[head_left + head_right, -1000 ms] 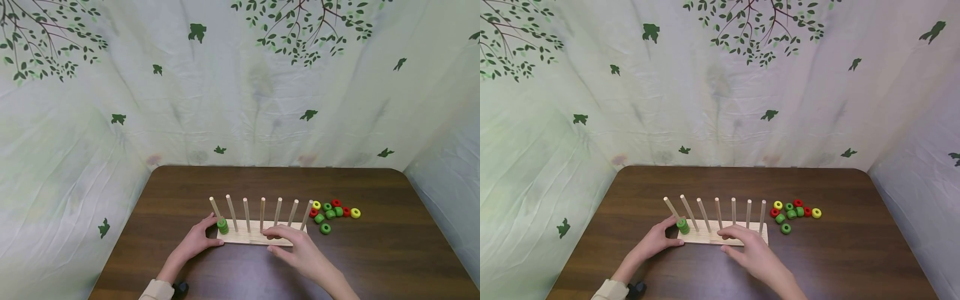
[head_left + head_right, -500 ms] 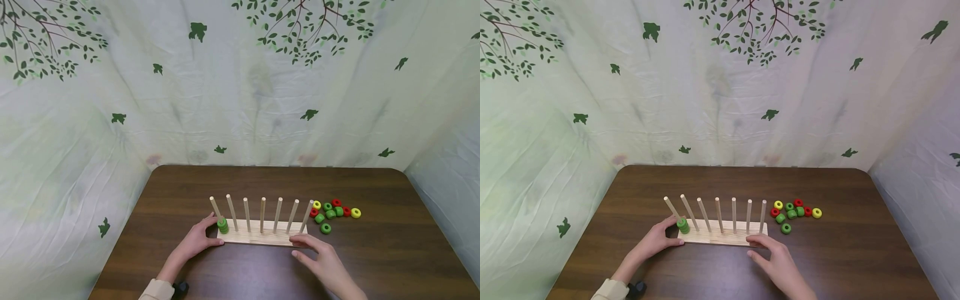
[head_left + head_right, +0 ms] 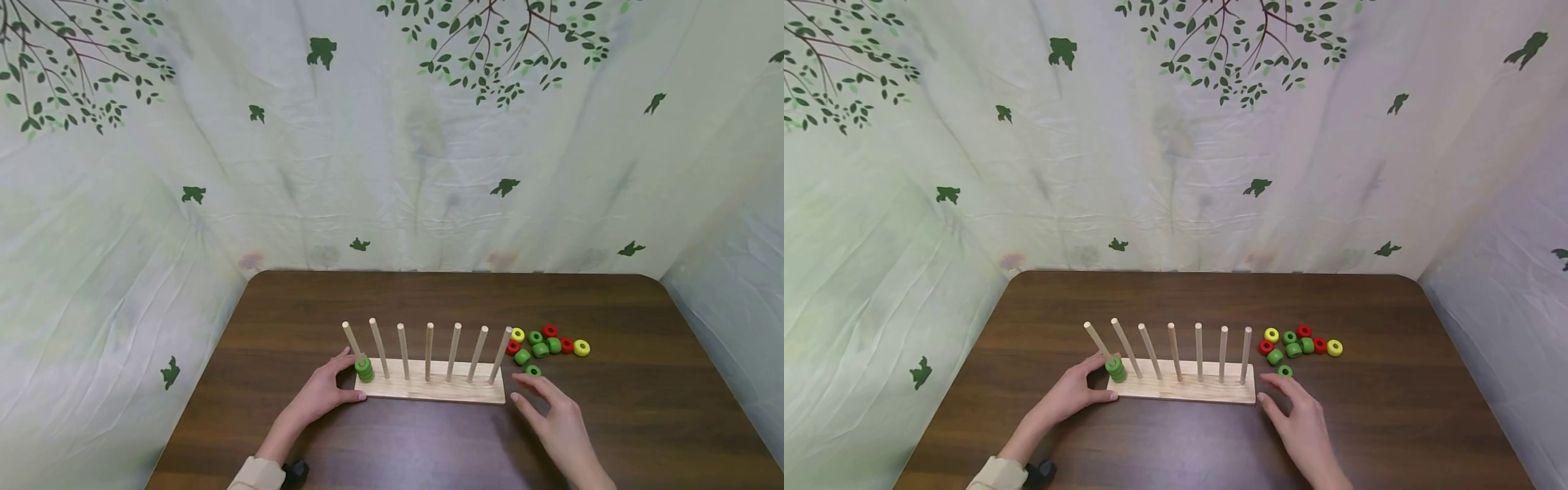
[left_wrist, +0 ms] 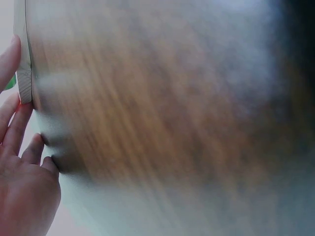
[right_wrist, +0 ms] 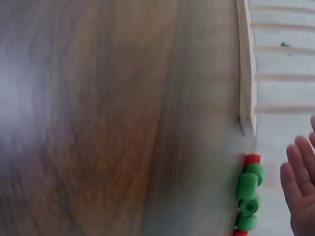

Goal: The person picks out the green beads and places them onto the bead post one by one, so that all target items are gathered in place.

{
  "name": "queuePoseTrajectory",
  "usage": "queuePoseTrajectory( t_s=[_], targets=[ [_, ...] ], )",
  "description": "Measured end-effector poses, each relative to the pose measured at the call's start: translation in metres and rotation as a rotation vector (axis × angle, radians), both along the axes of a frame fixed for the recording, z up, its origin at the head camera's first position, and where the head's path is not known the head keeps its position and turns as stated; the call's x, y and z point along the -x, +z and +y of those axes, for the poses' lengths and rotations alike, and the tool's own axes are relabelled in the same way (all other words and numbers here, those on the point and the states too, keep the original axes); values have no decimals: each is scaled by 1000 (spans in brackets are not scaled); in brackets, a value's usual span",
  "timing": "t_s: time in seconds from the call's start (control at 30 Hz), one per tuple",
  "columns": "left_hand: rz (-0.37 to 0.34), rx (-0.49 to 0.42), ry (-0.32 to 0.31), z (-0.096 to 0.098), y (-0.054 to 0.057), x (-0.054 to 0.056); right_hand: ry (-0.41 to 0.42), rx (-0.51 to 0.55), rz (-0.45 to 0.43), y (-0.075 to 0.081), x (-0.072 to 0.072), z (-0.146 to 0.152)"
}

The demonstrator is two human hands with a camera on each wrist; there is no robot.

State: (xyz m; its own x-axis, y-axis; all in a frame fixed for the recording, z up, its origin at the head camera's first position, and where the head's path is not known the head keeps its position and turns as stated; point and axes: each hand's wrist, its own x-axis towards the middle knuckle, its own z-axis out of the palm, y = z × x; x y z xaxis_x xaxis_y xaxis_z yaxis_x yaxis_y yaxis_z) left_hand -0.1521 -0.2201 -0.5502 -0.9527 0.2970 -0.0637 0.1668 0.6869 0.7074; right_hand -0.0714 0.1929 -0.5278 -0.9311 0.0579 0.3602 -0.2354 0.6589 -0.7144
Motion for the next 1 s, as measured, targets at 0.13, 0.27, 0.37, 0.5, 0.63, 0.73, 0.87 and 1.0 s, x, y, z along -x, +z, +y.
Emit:
queuePoseTrajectory(
  t_s=[0.13, 0.27, 0.37, 0.5, 0.63, 0.73, 0.87, 1.0],
  targets=[
    [-5, 2, 6, 0, -1, 0, -41, -33, 3, -2, 6, 9],
    [-7, -2, 10, 0, -1, 0, -48, -60, -60, -3, 12, 17],
    [-4, -1, 6, 0, -1, 0, -34, -74, -112, -3, 17, 23],
    [-1, -1, 0, 0, -1, 0, -17, -93, -136, -4, 24, 28],
    [-2, -6, 2, 0, -2, 0, -16, -105, -148, -7, 27, 32],
    [-2, -6, 3, 0, -2, 1, -17, -109, -190, -9, 30, 33],
    [-1, -12, 3, 0, -2, 0, -27, -102, -239, -13, 33, 34],
    [0, -15, 4, 0, -2, 0, -45, -101, -267, -14, 35, 34]
  ],
)
